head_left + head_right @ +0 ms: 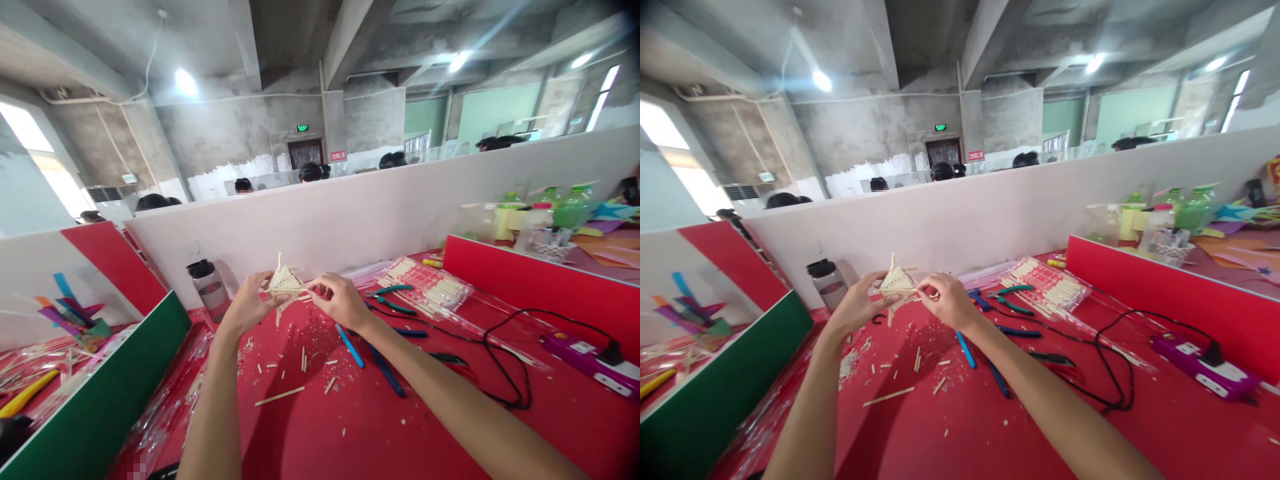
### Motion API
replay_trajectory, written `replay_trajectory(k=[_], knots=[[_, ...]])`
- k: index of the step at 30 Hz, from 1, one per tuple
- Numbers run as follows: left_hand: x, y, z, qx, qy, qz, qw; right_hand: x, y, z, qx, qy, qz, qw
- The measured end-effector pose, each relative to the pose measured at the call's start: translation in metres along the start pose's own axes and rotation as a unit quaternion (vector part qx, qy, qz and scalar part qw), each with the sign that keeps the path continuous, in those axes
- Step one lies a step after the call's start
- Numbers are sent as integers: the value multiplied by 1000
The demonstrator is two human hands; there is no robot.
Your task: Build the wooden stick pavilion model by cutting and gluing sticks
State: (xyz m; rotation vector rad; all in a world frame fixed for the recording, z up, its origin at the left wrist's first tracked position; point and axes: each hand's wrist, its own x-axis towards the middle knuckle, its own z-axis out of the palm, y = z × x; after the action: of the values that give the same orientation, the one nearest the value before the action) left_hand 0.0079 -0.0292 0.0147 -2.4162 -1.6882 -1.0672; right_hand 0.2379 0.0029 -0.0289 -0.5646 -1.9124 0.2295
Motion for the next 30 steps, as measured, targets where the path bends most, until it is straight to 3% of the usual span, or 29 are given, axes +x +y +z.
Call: replay_trajectory(k=[30], knots=[[1, -2, 4, -16, -4, -12, 1000, 0, -3, 1, -18, 13, -10, 1000]])
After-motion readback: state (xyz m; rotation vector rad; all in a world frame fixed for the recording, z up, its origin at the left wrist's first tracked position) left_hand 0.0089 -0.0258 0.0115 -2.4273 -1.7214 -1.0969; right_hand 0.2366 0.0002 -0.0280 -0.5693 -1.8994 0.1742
